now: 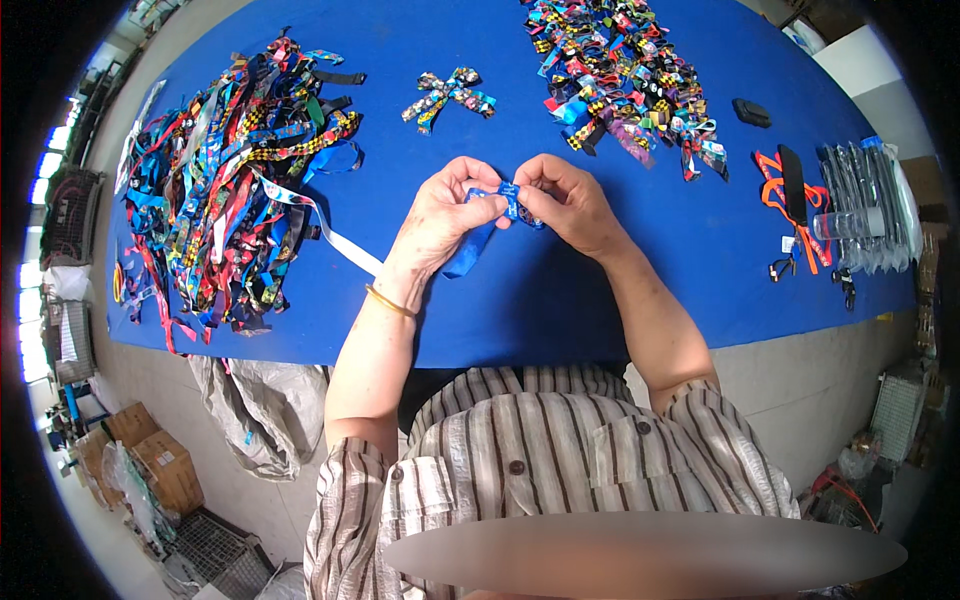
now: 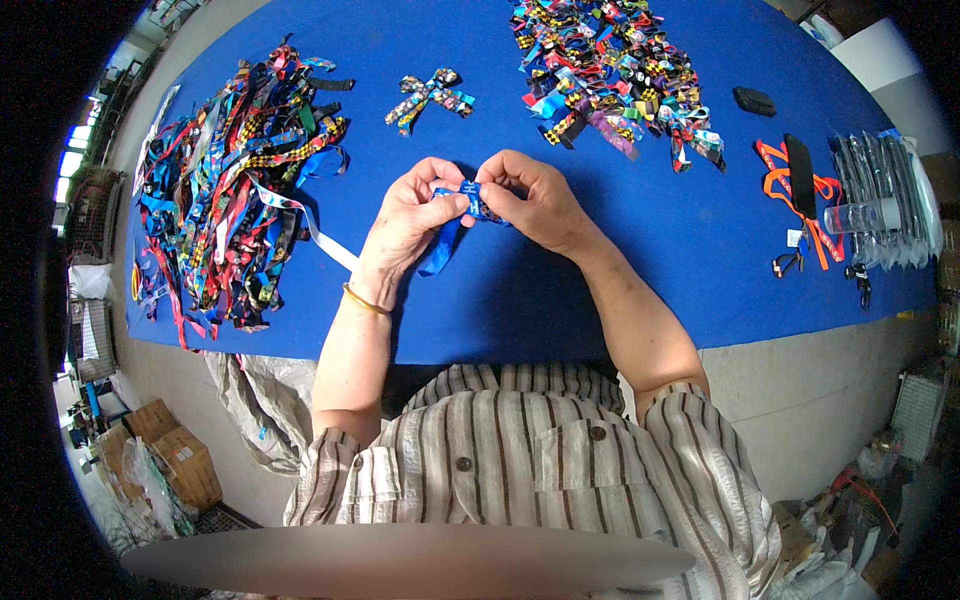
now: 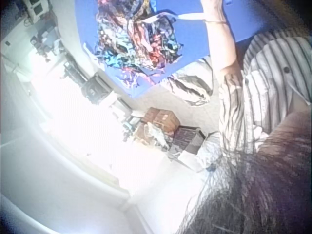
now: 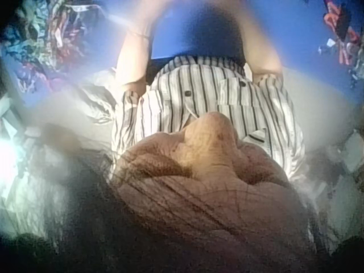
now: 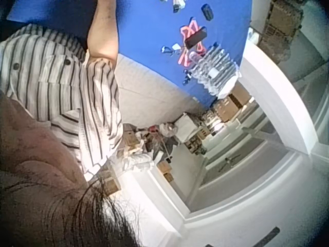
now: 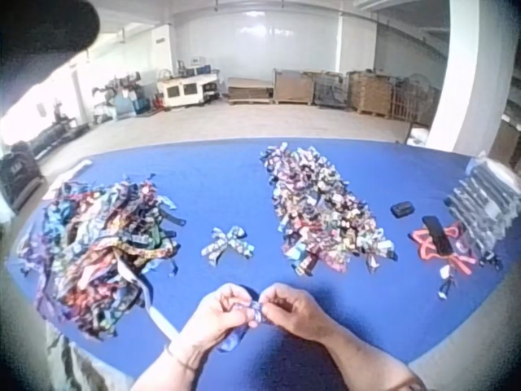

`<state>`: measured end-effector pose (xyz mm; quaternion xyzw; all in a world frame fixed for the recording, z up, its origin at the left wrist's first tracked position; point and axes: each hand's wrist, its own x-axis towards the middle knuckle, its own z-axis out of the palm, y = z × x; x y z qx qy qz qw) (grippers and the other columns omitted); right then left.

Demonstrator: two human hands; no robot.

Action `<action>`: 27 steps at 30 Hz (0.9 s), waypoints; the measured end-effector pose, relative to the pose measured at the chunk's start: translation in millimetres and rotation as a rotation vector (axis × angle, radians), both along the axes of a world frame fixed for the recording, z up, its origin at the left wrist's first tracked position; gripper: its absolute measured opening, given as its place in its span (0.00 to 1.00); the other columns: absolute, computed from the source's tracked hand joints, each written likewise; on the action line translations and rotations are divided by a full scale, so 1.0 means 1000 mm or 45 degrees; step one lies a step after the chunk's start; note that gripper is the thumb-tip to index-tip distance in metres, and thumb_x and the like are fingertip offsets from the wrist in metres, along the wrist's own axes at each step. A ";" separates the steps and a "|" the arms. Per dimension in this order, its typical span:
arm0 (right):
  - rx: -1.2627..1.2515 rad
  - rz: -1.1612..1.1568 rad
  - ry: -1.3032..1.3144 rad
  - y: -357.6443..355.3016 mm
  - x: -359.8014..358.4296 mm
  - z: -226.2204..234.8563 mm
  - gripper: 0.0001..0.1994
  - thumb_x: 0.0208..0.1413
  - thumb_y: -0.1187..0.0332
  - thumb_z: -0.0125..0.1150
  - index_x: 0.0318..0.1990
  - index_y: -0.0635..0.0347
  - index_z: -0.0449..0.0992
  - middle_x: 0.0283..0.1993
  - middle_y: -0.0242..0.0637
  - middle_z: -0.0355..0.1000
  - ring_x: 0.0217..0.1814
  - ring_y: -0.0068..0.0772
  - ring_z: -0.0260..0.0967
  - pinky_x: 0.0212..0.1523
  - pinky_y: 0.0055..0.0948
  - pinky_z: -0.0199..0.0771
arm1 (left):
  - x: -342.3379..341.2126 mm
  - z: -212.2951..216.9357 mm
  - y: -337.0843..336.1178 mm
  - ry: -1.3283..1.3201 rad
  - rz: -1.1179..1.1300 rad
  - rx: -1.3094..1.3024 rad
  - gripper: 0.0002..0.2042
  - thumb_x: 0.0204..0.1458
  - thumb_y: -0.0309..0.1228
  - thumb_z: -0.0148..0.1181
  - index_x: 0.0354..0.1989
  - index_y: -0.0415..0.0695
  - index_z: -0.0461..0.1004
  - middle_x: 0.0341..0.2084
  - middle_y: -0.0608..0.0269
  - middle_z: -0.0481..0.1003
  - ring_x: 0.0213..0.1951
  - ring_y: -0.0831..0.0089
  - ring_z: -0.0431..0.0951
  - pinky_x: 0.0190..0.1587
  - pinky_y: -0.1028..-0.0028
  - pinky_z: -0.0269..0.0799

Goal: Assembling decorative ribbon bows from strips of printed fabric in a factory setting.

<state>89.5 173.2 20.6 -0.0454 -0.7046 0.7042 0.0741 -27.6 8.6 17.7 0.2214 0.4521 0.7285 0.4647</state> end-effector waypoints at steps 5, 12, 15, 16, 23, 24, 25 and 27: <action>1.177 -0.403 0.596 0.001 -0.007 0.005 0.03 0.52 0.76 0.58 0.34 0.59 0.72 0.29 0.36 0.71 0.27 0.32 0.70 0.32 0.31 0.66 | 0.000 0.001 0.001 0.017 0.003 -0.043 0.11 0.51 0.19 0.62 0.41 0.38 0.69 0.31 0.59 0.77 0.32 0.73 0.78 0.39 0.76 0.75; 0.958 -0.374 0.428 -0.004 -0.005 0.003 0.03 0.52 0.76 0.58 0.34 0.61 0.72 0.31 0.38 0.71 0.28 0.36 0.71 0.33 0.33 0.68 | 0.000 0.001 0.000 0.049 0.067 -0.068 0.11 0.51 0.19 0.63 0.40 0.40 0.69 0.31 0.61 0.76 0.31 0.75 0.77 0.38 0.77 0.74; 0.518 -0.234 0.309 -0.003 -0.002 0.003 0.04 0.53 0.75 0.58 0.36 0.62 0.73 0.31 0.34 0.72 0.30 0.26 0.71 0.31 0.28 0.70 | 0.002 0.003 0.001 0.052 0.049 -0.082 0.11 0.50 0.19 0.63 0.40 0.40 0.69 0.31 0.62 0.76 0.31 0.77 0.77 0.38 0.78 0.74; 0.441 -0.181 0.207 -0.002 -0.002 0.003 0.05 0.53 0.75 0.58 0.37 0.62 0.73 0.31 0.33 0.72 0.32 0.22 0.71 0.31 0.25 0.71 | 0.002 0.004 0.001 0.066 0.047 -0.101 0.11 0.50 0.19 0.62 0.40 0.40 0.68 0.31 0.63 0.76 0.32 0.77 0.77 0.38 0.79 0.74; 1.079 -0.387 0.475 -0.004 -0.006 0.002 0.03 0.51 0.77 0.58 0.33 0.59 0.72 0.29 0.35 0.71 0.31 0.36 0.71 0.35 0.34 0.68 | 0.001 0.003 0.000 0.228 0.066 -0.228 0.13 0.47 0.19 0.64 0.39 0.42 0.69 0.29 0.70 0.73 0.30 0.85 0.72 0.33 0.85 0.67; 1.077 -0.385 0.475 -0.005 -0.007 0.002 0.03 0.51 0.77 0.58 0.33 0.59 0.72 0.29 0.35 0.71 0.31 0.36 0.71 0.35 0.34 0.68 | 0.001 0.002 0.000 0.247 0.075 -0.248 0.13 0.47 0.19 0.64 0.39 0.42 0.69 0.29 0.71 0.73 0.30 0.86 0.71 0.33 0.85 0.65; 1.085 -0.423 0.492 -0.006 -0.008 0.003 0.04 0.50 0.77 0.58 0.33 0.58 0.72 0.29 0.35 0.71 0.31 0.39 0.71 0.36 0.36 0.67 | 0.001 0.002 0.001 0.265 0.082 -0.265 0.13 0.47 0.19 0.65 0.39 0.43 0.69 0.29 0.72 0.72 0.30 0.87 0.69 0.33 0.86 0.64; 1.093 -0.459 0.509 -0.007 -0.008 0.004 0.04 0.50 0.77 0.58 0.33 0.58 0.71 0.29 0.36 0.70 0.32 0.43 0.70 0.37 0.38 0.66 | 0.002 0.004 0.001 0.328 0.105 -0.297 0.13 0.47 0.19 0.65 0.39 0.43 0.69 0.29 0.71 0.72 0.30 0.86 0.70 0.33 0.85 0.65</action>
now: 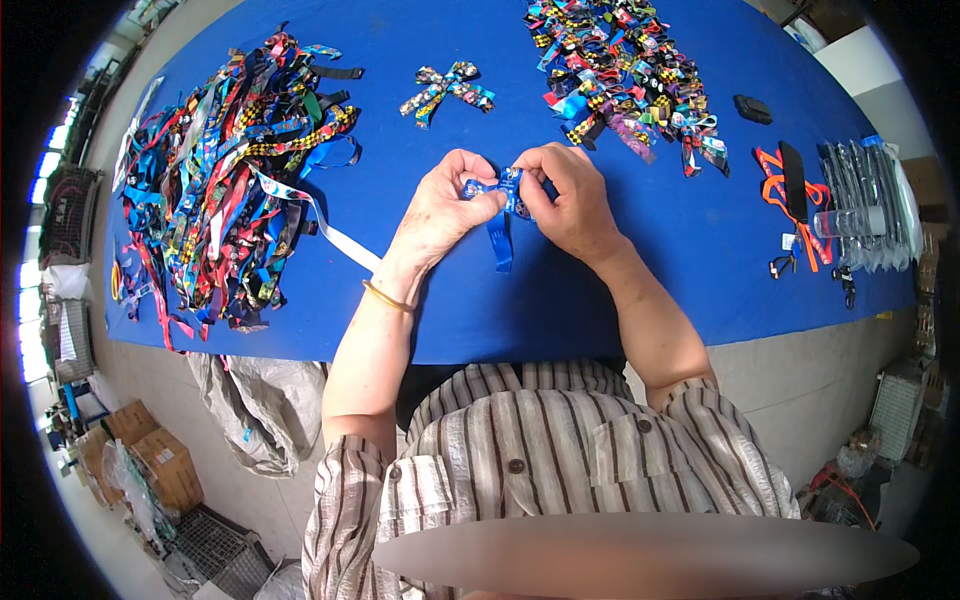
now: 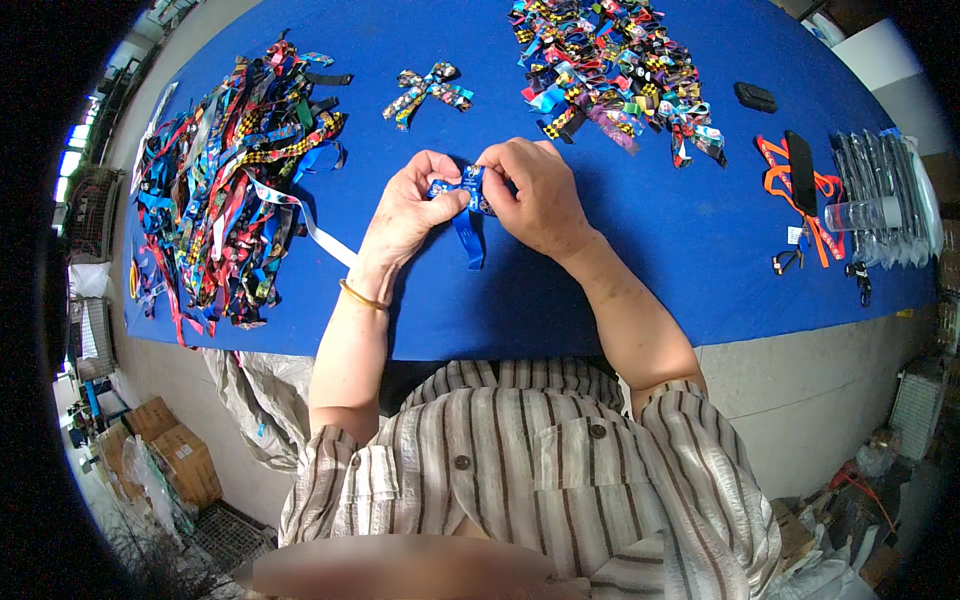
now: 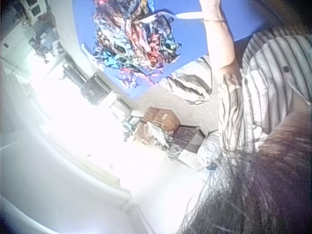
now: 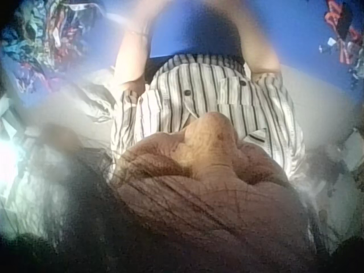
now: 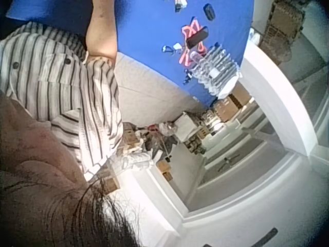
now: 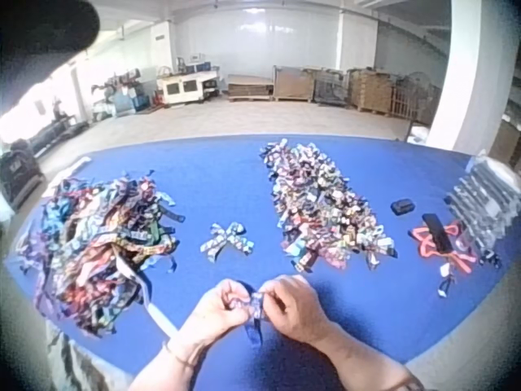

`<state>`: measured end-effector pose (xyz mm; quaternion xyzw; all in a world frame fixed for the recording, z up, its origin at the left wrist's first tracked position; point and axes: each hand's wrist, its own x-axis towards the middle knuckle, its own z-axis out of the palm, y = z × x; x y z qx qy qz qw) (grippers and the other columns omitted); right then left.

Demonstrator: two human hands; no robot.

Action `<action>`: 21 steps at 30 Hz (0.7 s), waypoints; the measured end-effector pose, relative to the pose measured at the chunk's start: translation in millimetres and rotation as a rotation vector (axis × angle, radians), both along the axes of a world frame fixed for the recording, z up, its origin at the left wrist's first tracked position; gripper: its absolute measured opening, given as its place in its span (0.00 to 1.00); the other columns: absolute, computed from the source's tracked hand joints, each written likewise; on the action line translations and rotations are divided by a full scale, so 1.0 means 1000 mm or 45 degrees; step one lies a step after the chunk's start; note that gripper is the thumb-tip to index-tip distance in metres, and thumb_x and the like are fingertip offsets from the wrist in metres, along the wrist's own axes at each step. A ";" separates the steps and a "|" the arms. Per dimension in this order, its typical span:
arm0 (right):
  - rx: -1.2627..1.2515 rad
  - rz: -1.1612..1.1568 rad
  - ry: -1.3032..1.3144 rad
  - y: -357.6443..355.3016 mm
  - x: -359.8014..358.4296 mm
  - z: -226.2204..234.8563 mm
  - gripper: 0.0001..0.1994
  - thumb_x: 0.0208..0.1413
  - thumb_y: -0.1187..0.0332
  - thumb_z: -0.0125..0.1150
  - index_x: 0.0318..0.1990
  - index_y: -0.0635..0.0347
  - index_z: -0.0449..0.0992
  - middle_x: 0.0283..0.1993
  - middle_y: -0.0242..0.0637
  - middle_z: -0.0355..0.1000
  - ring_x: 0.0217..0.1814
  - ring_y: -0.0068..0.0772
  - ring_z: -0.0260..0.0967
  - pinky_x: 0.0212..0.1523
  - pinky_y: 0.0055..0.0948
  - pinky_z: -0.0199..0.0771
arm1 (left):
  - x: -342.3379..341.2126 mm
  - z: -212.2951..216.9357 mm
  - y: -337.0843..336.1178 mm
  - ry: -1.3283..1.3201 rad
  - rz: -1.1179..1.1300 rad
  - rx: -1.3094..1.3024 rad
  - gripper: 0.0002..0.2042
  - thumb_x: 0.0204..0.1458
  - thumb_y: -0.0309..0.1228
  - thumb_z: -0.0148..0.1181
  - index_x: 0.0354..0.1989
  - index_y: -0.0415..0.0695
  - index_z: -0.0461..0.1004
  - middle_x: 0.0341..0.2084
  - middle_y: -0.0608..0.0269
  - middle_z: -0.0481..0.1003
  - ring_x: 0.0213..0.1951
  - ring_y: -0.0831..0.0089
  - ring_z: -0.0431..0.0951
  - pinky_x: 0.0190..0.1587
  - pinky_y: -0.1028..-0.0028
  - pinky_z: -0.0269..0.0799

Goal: Assembling decorative ribbon bows from strips of printed fabric in a factory setting.

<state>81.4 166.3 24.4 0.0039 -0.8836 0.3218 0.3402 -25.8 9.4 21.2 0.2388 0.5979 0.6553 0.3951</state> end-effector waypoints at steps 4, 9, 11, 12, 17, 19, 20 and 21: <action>-0.055 -0.057 -0.028 -0.001 0.001 -0.002 0.05 0.51 0.76 0.58 0.35 0.58 0.72 0.30 0.35 0.72 0.33 0.39 0.71 0.37 0.36 0.67 | 0.000 0.004 -0.001 0.062 0.022 -0.011 0.13 0.47 0.19 0.64 0.39 0.43 0.69 0.29 0.71 0.72 0.32 0.86 0.70 0.35 0.84 0.66; -0.723 0.199 -0.105 0.000 0.002 -0.006 0.05 0.55 0.73 0.60 0.38 0.60 0.73 0.33 0.31 0.74 0.35 0.24 0.72 0.38 0.28 0.69 | 0.000 0.004 -0.001 0.129 0.028 -0.036 0.13 0.48 0.19 0.64 0.40 0.43 0.69 0.31 0.70 0.72 0.33 0.85 0.71 0.36 0.84 0.67; -1.086 0.305 -0.407 -0.001 0.004 -0.004 0.07 0.57 0.70 0.61 0.40 0.61 0.74 0.33 0.28 0.74 0.34 0.17 0.70 0.36 0.22 0.70 | 0.001 0.004 -0.001 0.123 0.025 -0.024 0.13 0.48 0.19 0.64 0.40 0.43 0.68 0.32 0.70 0.72 0.34 0.85 0.71 0.37 0.84 0.68; -1.086 0.304 -0.407 -0.001 0.004 -0.004 0.07 0.57 0.70 0.61 0.40 0.61 0.74 0.33 0.28 0.74 0.34 0.17 0.70 0.36 0.22 0.70 | 0.002 0.005 -0.001 0.155 0.026 -0.026 0.13 0.48 0.20 0.65 0.41 0.42 0.69 0.33 0.70 0.72 0.34 0.85 0.71 0.38 0.83 0.68; -1.043 0.223 -0.371 0.000 0.005 -0.003 0.07 0.59 0.68 0.60 0.39 0.62 0.74 0.27 0.25 0.71 0.29 0.12 0.65 0.29 0.17 0.66 | 0.001 0.006 0.000 -0.057 0.075 0.088 0.12 0.53 0.28 0.65 0.43 0.40 0.70 0.33 0.70 0.73 0.34 0.84 0.71 0.40 0.82 0.68; -1.049 0.198 -0.350 0.002 0.004 -0.003 0.07 0.60 0.67 0.61 0.39 0.61 0.74 0.27 0.24 0.70 0.28 0.11 0.65 0.29 0.16 0.65 | -0.005 0.002 -0.003 -0.191 0.072 0.074 0.12 0.57 0.35 0.62 0.42 0.41 0.72 0.31 0.70 0.73 0.33 0.83 0.71 0.39 0.82 0.67; -1.055 0.172 -0.329 0.004 0.004 -0.004 0.07 0.60 0.67 0.61 0.38 0.61 0.74 0.27 0.23 0.70 0.28 0.10 0.64 0.28 0.16 0.64 | -0.006 0.002 -0.004 -0.192 0.071 0.074 0.12 0.57 0.35 0.62 0.42 0.41 0.72 0.31 0.70 0.73 0.33 0.83 0.71 0.39 0.82 0.67; -1.054 0.171 -0.329 0.005 0.003 -0.005 0.07 0.60 0.67 0.61 0.38 0.61 0.74 0.27 0.23 0.70 0.28 0.10 0.64 0.28 0.16 0.64 | -0.007 0.001 -0.004 -0.220 0.048 0.087 0.11 0.58 0.36 0.61 0.40 0.42 0.72 0.30 0.71 0.73 0.32 0.83 0.71 0.38 0.82 0.67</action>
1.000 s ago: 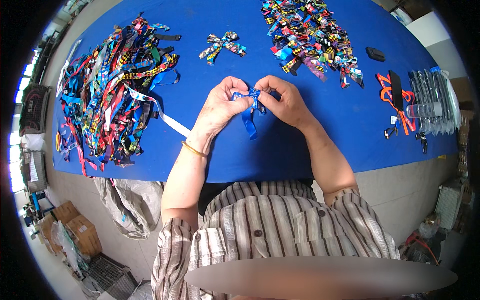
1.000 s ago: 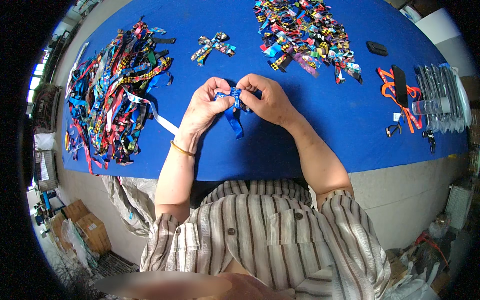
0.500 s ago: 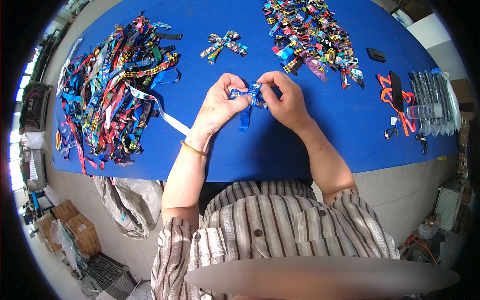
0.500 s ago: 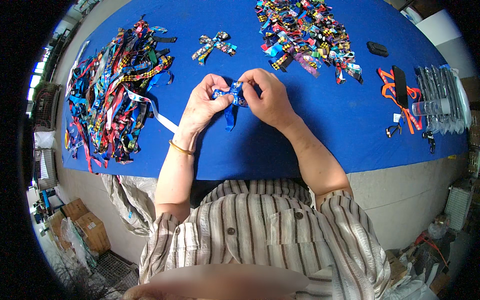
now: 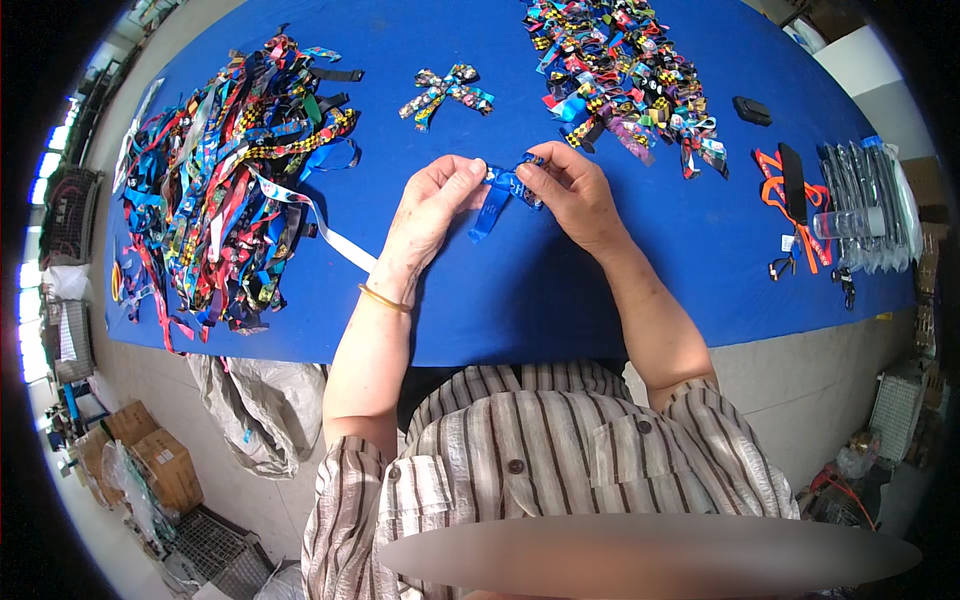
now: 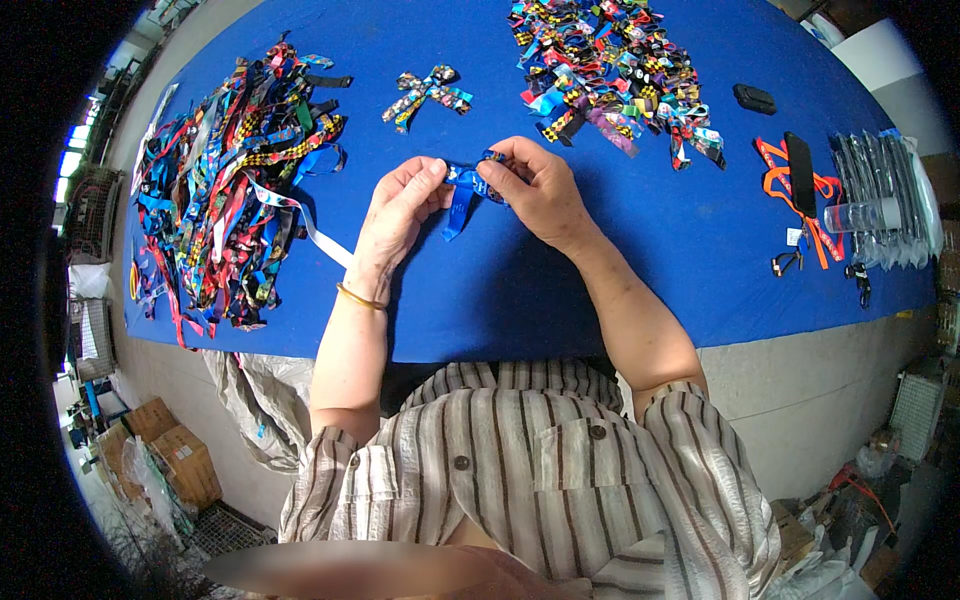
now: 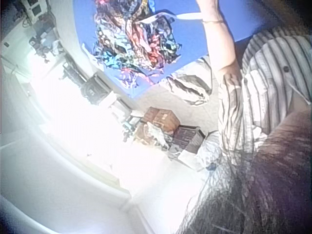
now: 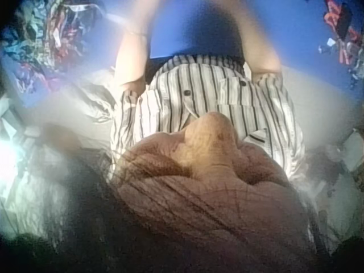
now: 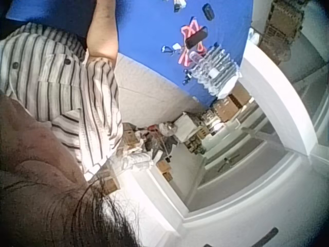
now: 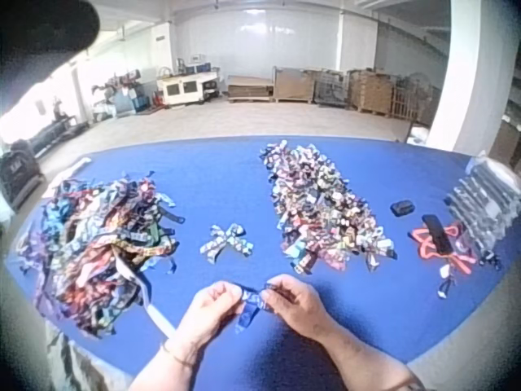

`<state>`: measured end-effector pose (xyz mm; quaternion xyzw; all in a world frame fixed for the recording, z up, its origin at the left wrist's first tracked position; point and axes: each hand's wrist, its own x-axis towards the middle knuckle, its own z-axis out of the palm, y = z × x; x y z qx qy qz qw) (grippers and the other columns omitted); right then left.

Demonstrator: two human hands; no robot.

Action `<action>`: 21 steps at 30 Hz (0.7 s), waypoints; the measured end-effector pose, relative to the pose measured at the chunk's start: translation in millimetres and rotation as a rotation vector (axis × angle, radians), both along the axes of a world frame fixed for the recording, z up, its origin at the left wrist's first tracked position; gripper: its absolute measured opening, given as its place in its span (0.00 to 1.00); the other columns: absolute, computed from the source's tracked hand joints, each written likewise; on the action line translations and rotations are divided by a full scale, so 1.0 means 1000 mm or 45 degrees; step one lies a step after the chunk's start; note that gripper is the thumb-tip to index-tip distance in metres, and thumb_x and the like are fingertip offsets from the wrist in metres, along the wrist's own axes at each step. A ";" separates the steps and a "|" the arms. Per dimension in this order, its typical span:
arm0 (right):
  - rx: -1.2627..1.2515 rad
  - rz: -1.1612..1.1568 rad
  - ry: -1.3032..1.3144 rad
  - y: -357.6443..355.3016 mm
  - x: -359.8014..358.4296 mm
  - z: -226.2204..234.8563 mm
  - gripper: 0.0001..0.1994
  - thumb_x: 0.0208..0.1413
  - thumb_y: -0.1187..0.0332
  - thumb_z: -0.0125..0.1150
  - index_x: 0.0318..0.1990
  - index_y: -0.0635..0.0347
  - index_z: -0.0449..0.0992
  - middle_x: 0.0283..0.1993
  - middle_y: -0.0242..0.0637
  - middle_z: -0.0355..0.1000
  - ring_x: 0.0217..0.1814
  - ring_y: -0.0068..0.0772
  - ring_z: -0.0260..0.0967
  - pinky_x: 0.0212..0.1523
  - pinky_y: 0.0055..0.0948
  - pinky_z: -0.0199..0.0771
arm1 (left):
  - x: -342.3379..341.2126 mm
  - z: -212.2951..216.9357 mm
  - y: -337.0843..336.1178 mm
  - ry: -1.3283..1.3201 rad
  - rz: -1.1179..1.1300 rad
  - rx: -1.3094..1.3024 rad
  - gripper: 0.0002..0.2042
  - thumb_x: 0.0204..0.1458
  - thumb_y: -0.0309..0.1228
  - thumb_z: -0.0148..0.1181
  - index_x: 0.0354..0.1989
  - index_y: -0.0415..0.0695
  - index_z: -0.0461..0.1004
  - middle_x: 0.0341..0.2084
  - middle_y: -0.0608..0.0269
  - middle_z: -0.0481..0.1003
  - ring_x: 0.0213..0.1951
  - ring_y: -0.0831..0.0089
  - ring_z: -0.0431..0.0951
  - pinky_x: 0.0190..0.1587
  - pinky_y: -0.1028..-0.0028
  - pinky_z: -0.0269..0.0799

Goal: Assembling decorative ribbon bows from strips of printed fabric in a factory setting.

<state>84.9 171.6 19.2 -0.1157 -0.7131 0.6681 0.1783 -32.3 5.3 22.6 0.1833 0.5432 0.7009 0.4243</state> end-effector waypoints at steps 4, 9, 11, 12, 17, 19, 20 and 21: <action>-0.107 0.048 0.023 -0.001 -0.002 -0.006 0.08 0.60 0.66 0.61 0.38 0.61 0.74 0.28 0.22 0.69 0.28 0.10 0.62 0.27 0.15 0.63 | 0.000 -0.011 0.002 0.121 0.058 0.095 0.08 0.60 0.33 0.58 0.36 0.42 0.71 0.27 0.71 0.74 0.30 0.86 0.70 0.36 0.85 0.66; -0.145 -0.003 0.001 -0.002 -0.003 -0.007 0.08 0.61 0.65 0.60 0.38 0.61 0.74 0.29 0.22 0.70 0.29 0.10 0.63 0.30 0.15 0.63 | 0.008 -0.002 0.007 0.196 0.110 0.206 0.07 0.62 0.31 0.55 0.37 0.41 0.68 0.32 0.65 0.76 0.33 0.83 0.73 0.40 0.83 0.69; -0.315 -0.028 0.041 -0.004 -0.004 -0.005 0.07 0.62 0.66 0.59 0.39 0.61 0.75 0.30 0.23 0.70 0.31 0.10 0.64 0.32 0.14 0.64 | 0.010 -0.001 0.008 0.250 0.169 0.288 0.07 0.62 0.30 0.55 0.38 0.40 0.67 0.34 0.63 0.77 0.34 0.82 0.74 0.41 0.82 0.70; -0.315 -0.028 0.042 -0.004 -0.004 -0.004 0.07 0.62 0.66 0.59 0.39 0.61 0.75 0.30 0.23 0.70 0.31 0.10 0.64 0.32 0.14 0.64 | 0.008 -0.004 0.007 0.275 0.166 0.282 0.07 0.62 0.31 0.54 0.39 0.40 0.67 0.35 0.61 0.78 0.35 0.80 0.75 0.42 0.80 0.71; -0.411 0.052 0.030 -0.002 -0.004 -0.010 0.06 0.61 0.69 0.59 0.41 0.62 0.74 0.34 0.26 0.73 0.36 0.12 0.67 0.38 0.16 0.68 | 0.009 -0.001 0.008 0.013 0.096 0.294 0.07 0.60 0.28 0.56 0.41 0.39 0.67 0.34 0.57 0.78 0.36 0.73 0.79 0.43 0.75 0.75; -0.409 0.083 0.034 -0.003 -0.003 -0.010 0.07 0.61 0.70 0.59 0.43 0.62 0.73 0.36 0.28 0.74 0.37 0.13 0.69 0.39 0.17 0.70 | 0.013 0.000 0.009 0.092 0.088 0.219 0.09 0.57 0.25 0.60 0.42 0.38 0.67 0.33 0.55 0.77 0.34 0.70 0.81 0.42 0.74 0.78; -0.406 0.115 0.037 -0.004 -0.002 -0.008 0.08 0.61 0.71 0.59 0.45 0.63 0.72 0.37 0.29 0.74 0.38 0.15 0.70 0.41 0.18 0.71 | 0.012 0.000 0.009 0.086 0.097 0.176 0.11 0.54 0.21 0.62 0.43 0.37 0.67 0.32 0.56 0.77 0.34 0.69 0.81 0.41 0.75 0.78; -0.406 0.113 0.036 -0.005 -0.002 -0.006 0.08 0.61 0.71 0.59 0.45 0.63 0.72 0.37 0.29 0.74 0.38 0.15 0.70 0.41 0.18 0.71 | 0.012 0.000 0.008 0.085 0.096 0.176 0.11 0.54 0.21 0.62 0.43 0.37 0.67 0.32 0.56 0.77 0.34 0.69 0.81 0.41 0.75 0.78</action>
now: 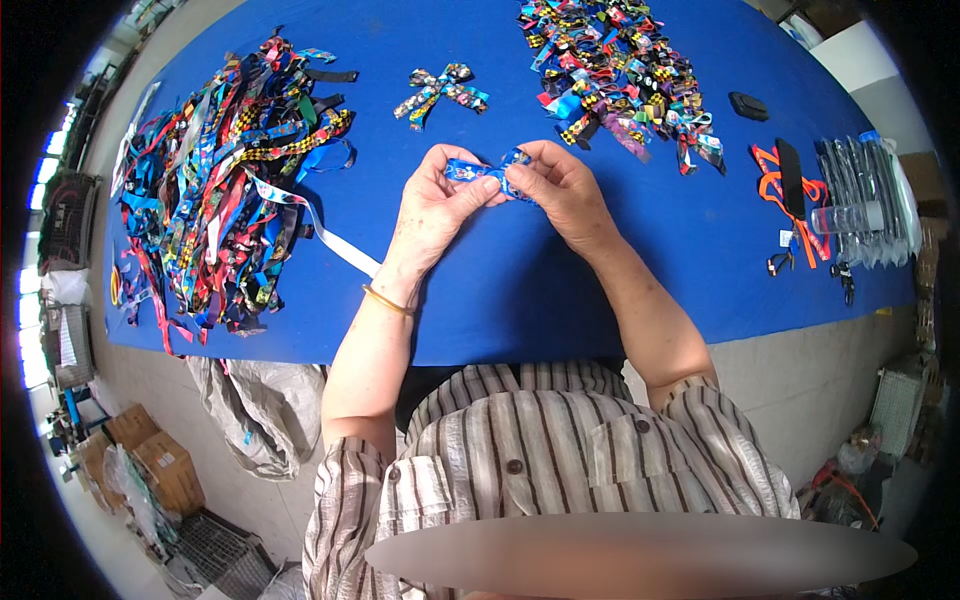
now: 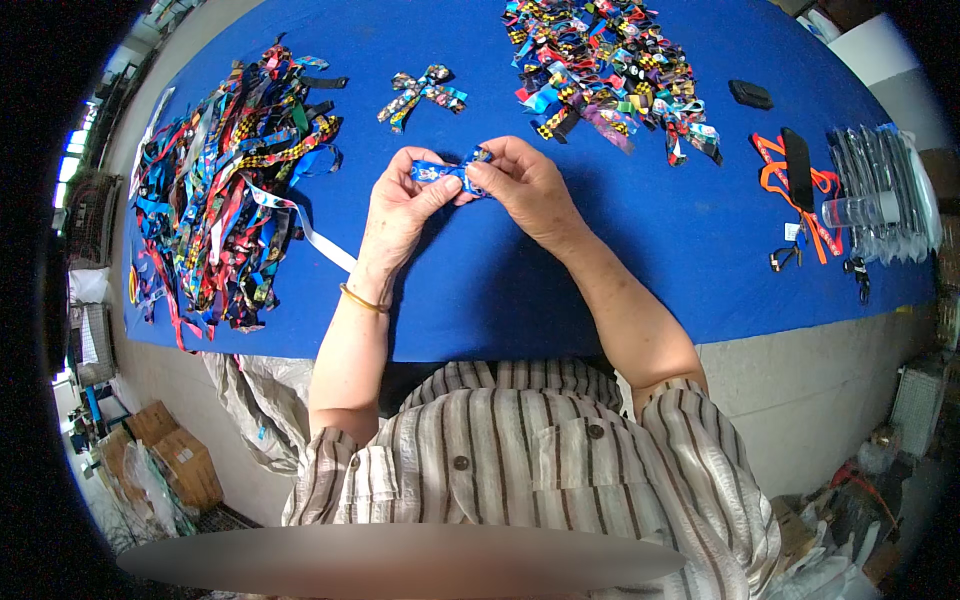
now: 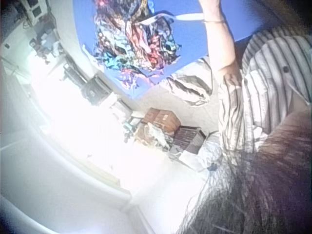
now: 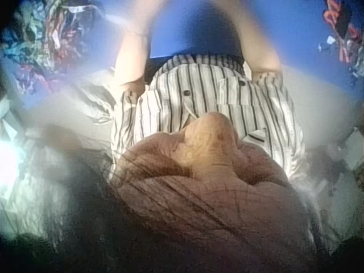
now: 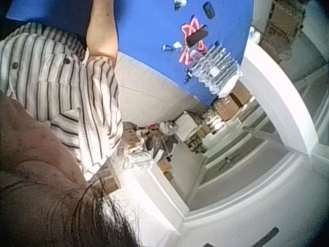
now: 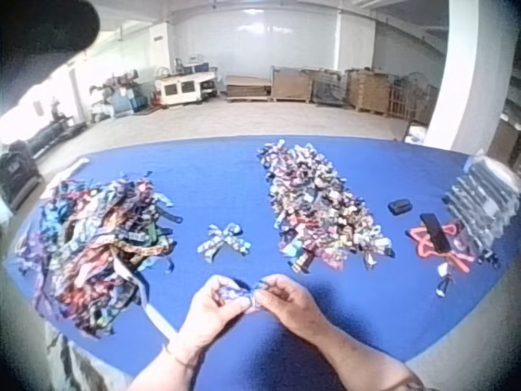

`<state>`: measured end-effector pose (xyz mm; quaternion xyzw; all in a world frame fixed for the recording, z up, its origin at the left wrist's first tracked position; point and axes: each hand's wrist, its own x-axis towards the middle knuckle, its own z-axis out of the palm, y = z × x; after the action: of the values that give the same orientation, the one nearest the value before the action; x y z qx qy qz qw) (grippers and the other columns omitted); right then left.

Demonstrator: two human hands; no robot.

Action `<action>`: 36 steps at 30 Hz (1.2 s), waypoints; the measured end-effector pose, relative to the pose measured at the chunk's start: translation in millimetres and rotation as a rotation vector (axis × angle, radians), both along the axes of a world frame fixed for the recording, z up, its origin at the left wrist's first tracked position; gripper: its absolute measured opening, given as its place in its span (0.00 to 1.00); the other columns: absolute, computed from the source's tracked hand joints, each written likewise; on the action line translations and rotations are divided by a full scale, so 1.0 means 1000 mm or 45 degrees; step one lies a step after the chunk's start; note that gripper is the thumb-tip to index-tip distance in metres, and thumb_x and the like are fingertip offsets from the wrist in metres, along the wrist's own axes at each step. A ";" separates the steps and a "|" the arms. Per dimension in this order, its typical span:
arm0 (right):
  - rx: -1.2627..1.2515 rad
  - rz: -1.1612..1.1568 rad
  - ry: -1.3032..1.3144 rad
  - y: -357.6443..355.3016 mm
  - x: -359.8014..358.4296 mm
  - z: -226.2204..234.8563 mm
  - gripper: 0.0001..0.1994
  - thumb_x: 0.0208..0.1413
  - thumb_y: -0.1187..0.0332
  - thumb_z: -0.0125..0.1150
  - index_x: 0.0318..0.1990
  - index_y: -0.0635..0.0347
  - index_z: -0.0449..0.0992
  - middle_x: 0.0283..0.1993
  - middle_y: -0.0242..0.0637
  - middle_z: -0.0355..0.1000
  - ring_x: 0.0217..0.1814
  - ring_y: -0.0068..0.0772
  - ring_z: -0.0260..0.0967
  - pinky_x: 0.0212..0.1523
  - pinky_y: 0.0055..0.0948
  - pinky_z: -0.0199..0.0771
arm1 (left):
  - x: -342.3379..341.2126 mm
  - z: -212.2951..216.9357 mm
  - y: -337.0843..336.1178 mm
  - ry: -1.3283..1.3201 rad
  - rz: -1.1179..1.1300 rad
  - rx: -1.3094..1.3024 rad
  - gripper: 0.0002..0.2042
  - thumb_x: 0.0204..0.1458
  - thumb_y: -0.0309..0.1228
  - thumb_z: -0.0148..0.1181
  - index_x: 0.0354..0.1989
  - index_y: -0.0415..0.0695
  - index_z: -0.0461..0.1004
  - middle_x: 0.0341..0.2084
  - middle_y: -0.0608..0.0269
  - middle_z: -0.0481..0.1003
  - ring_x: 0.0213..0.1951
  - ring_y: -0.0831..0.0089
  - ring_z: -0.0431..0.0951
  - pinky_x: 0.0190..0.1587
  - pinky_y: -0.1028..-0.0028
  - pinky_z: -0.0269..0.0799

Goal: Assembling decorative ribbon bows from strips of printed fabric in a factory setting.

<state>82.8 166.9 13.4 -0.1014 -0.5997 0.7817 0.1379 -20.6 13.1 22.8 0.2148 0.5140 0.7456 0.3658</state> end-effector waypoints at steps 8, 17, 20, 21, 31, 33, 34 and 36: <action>0.032 0.154 0.016 0.000 0.001 0.008 0.16 0.58 0.76 0.58 0.52 0.65 0.64 0.40 0.39 0.75 0.42 0.26 0.75 0.44 0.23 0.74 | -0.008 -0.008 0.000 -0.103 0.040 0.102 0.12 0.52 0.17 0.62 0.40 0.38 0.66 0.28 0.58 0.77 0.31 0.72 0.81 0.37 0.76 0.79; 0.075 0.179 0.040 -0.003 0.002 0.006 0.13 0.58 0.76 0.59 0.49 0.64 0.66 0.36 0.34 0.75 0.37 0.17 0.72 0.37 0.18 0.72 | -0.008 -0.005 -0.002 -0.079 0.060 0.132 0.11 0.52 0.16 0.62 0.39 0.40 0.68 0.27 0.65 0.76 0.30 0.78 0.78 0.38 0.78 0.77; 0.155 0.073 0.091 -0.004 0.001 0.002 0.08 0.59 0.74 0.59 0.44 0.63 0.70 0.34 0.30 0.74 0.33 0.14 0.70 0.34 0.17 0.70 | -0.006 -0.002 -0.002 -0.021 0.090 0.087 0.12 0.51 0.17 0.63 0.40 0.39 0.68 0.28 0.66 0.75 0.31 0.79 0.77 0.40 0.77 0.77; 0.156 0.072 0.091 -0.003 0.001 0.000 0.08 0.59 0.74 0.59 0.44 0.63 0.70 0.34 0.30 0.74 0.33 0.14 0.70 0.34 0.17 0.70 | -0.004 -0.001 0.000 -0.021 0.090 0.087 0.12 0.51 0.17 0.63 0.40 0.39 0.68 0.28 0.66 0.75 0.31 0.79 0.77 0.40 0.77 0.77; 0.290 -0.027 0.052 -0.006 0.003 0.007 0.05 0.61 0.71 0.58 0.40 0.63 0.74 0.32 0.26 0.73 0.33 0.12 0.68 0.34 0.16 0.70 | 0.004 -0.001 -0.002 0.657 0.265 -0.209 0.12 0.59 0.28 0.59 0.49 0.38 0.74 0.37 0.67 0.76 0.38 0.82 0.74 0.43 0.82 0.70; 0.311 0.002 0.079 -0.007 0.004 0.007 0.06 0.62 0.71 0.57 0.41 0.63 0.74 0.32 0.26 0.73 0.34 0.13 0.69 0.35 0.17 0.71 | 0.006 0.004 -0.003 0.518 0.141 -0.151 0.13 0.60 0.29 0.58 0.51 0.37 0.73 0.38 0.65 0.77 0.39 0.81 0.75 0.44 0.80 0.71; 0.268 -0.004 0.137 -0.010 0.004 0.010 0.07 0.63 0.70 0.56 0.43 0.64 0.75 0.33 0.27 0.73 0.35 0.14 0.69 0.35 0.17 0.71 | 0.006 0.007 -0.004 0.376 0.018 -0.095 0.14 0.61 0.30 0.57 0.52 0.37 0.73 0.39 0.64 0.77 0.40 0.79 0.76 0.46 0.79 0.71; 0.223 -0.010 0.197 -0.011 0.004 0.012 0.09 0.64 0.69 0.55 0.45 0.64 0.75 0.34 0.27 0.74 0.36 0.14 0.70 0.36 0.18 0.71 | 0.004 0.004 -0.005 0.455 -0.009 -0.182 0.16 0.62 0.32 0.55 0.54 0.35 0.72 0.40 0.62 0.78 0.41 0.78 0.77 0.47 0.77 0.72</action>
<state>86.3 155.9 25.6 -0.0307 -0.6528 0.7313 0.1950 -16.8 7.8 27.1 0.3189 0.6216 0.6560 0.2857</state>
